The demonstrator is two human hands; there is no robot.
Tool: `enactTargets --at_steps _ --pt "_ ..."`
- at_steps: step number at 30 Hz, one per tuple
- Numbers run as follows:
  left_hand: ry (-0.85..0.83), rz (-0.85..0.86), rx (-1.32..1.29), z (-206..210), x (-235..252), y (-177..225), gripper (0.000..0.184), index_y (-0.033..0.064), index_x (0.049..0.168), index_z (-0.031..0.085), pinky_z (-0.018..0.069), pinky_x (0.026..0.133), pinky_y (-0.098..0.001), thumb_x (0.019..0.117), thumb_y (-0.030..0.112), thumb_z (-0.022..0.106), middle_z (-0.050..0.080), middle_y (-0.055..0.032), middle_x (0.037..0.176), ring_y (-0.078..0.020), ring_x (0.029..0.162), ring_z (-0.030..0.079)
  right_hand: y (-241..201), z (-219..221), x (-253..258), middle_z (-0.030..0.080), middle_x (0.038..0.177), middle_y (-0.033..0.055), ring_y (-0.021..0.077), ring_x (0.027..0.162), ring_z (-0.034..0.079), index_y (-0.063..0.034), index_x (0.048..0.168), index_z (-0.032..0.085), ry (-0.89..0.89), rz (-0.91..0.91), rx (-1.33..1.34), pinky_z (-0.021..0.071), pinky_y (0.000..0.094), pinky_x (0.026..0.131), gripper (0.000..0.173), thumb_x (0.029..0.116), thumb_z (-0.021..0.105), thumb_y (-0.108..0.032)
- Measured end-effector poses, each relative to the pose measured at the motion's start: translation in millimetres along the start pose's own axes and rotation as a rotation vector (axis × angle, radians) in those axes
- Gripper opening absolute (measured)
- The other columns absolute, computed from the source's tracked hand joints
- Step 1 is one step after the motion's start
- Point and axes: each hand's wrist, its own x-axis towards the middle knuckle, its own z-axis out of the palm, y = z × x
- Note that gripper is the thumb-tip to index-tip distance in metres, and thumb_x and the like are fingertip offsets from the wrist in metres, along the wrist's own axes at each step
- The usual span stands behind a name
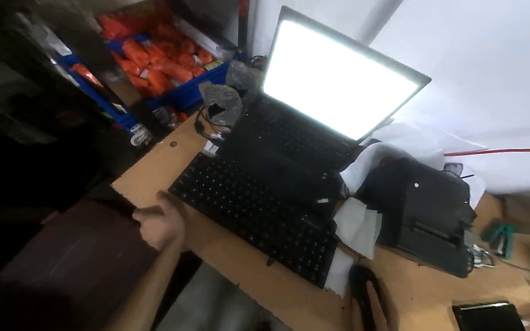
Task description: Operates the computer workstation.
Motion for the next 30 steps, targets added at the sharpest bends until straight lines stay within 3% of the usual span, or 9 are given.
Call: enactTargets --at_steps 4,16,25,30 --pt "0.01 0.018 0.002 2.7 2.2 -3.2 0.078 -0.0031 0.152 0.036 0.048 0.099 -0.0632 0.1053 0.06 0.035 0.063 -0.0325 0.127 -0.0486 0.119 0.062 -1.2 0.3 0.4 0.051 0.141 0.0381 0.0503 0.131 0.052 0.003 0.128 0.068 -0.007 0.056 0.007 0.0434 0.0536 0.11 0.044 0.0928 0.065 -0.023" --pt "0.0 0.015 -0.011 2.3 4.7 -6.6 0.08 -0.0035 0.153 0.034 0.0462 0.103 -0.0609 0.1046 0.06 0.035 0.06 -0.0321 0.133 -0.047 0.125 0.059 -3.7 -2.3 -1.5 0.053 0.142 0.0343 0.0479 0.132 0.053 -0.0041 0.129 0.07 -0.021 0.059 0.007 0.0433 0.0562 0.109 0.043 0.0934 0.067 -0.029" --pt "0.02 0.008 -0.007 1.7 5.2 -6.3 0.08 -0.0042 0.152 0.035 0.0468 0.102 -0.0607 0.1043 0.06 0.035 0.06 -0.0324 0.132 -0.0472 0.124 0.059 1.7 4.0 -2.4 0.051 0.147 0.0281 0.0364 0.137 0.05 -0.0127 0.136 0.066 -0.018 0.014 0.003 0.0393 0.0501 0.113 0.045 0.1005 0.058 -0.041" --pt "0.023 0.014 -0.024 1.8 5.6 -7.4 0.081 -0.0039 0.152 0.035 0.0465 0.103 -0.06 0.1036 0.061 0.036 0.06 -0.0321 0.132 -0.0464 0.124 0.059 1.6 4.8 -1.6 0.051 0.146 0.0307 0.0415 0.135 0.052 -0.0095 0.135 0.066 -0.022 0.01 -0.026 0.041 0.0531 0.111 0.048 0.101 0.056 -0.041"
